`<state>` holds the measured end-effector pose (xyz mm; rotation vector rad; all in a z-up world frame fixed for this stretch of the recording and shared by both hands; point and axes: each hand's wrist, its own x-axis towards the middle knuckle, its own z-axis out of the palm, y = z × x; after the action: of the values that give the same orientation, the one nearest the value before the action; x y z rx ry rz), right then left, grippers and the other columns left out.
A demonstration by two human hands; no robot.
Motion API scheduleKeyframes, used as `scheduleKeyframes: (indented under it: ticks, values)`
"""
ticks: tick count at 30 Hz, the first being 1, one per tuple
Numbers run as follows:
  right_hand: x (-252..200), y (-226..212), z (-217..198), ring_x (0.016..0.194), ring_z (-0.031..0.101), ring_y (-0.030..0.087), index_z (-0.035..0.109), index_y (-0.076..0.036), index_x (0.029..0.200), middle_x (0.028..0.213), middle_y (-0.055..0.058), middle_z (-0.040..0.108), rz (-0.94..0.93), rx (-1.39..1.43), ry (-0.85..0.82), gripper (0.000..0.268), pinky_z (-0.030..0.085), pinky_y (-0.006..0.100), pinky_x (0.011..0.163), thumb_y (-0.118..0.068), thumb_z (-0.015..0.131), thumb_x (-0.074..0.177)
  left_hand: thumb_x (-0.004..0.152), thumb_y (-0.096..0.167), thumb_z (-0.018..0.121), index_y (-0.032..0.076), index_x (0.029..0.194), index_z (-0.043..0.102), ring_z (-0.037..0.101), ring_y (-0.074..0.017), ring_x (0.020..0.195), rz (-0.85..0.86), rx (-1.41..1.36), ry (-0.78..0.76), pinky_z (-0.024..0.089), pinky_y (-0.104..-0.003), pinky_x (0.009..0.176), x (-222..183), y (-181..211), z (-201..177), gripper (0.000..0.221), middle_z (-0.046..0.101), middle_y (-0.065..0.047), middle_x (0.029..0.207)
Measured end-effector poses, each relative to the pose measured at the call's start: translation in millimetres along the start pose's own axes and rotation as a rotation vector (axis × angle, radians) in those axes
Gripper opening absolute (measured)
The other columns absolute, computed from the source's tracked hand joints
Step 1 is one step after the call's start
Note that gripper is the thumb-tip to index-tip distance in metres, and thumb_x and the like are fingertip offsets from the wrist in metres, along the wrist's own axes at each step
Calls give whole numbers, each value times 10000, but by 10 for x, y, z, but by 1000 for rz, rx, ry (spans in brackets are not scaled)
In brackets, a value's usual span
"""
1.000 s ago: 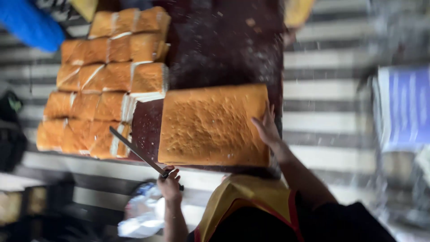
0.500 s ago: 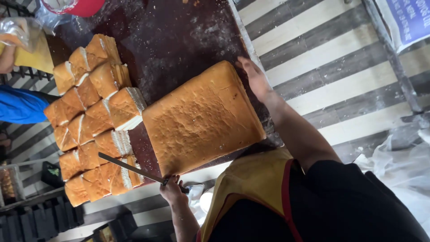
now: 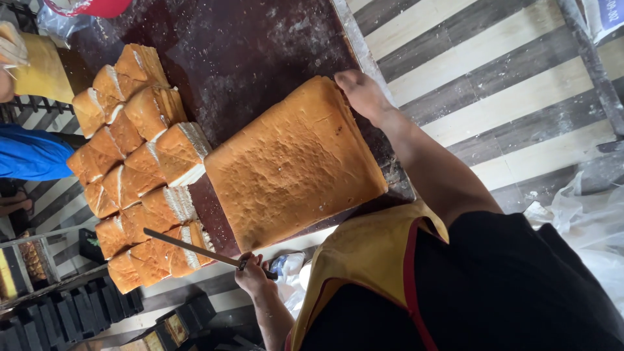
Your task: Slicing large rectangular loaves of bread into smaller square sandwiches using a knife.
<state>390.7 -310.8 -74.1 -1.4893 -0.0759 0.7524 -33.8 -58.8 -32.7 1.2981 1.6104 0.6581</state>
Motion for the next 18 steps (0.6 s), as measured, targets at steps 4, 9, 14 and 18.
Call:
scheduleKeyframes:
  ticks: [4, 9, 14, 18]
  values:
    - [-578, -101, -105, 833, 655, 214, 674, -139, 1325, 1091, 171, 750, 202, -242, 4, 389, 552, 383, 721, -303, 492, 1023, 885, -48, 515, 10, 1046, 667, 666, -239, 916, 34, 27, 69, 531, -369, 791, -40, -13, -45, 229, 648, -126, 1003]
    - [-772, 456, -33, 715, 687, 105, 661, -113, 1316, 1060, 106, 761, 108, -291, -94, 377, 569, 302, 671, -213, 556, 968, 891, -43, 526, 18, 1020, 665, 658, -230, 900, 38, 38, 90, 513, -352, 767, -82, 8, -29, 199, 648, -123, 1000]
    - [-684, 461, -42, 682, 679, 131, 623, -118, 1357, 1179, 62, 715, 37, -246, -162, 474, 567, 304, 659, -102, 573, 886, 869, -68, 521, 35, 1004, 662, 662, -218, 882, 55, 72, 60, 508, -332, 728, -50, 81, 45, 221, 647, -122, 998]
    - [-239, 502, -81, 858, 701, 154, 743, -134, 1262, 1143, 116, 771, 118, -204, -40, 374, 579, 342, 777, -114, 548, 943, 880, -60, 514, 21, 996, 655, 671, -211, 888, 78, 66, 91, 501, -316, 694, -105, 164, 108, 199, 654, -109, 1009]
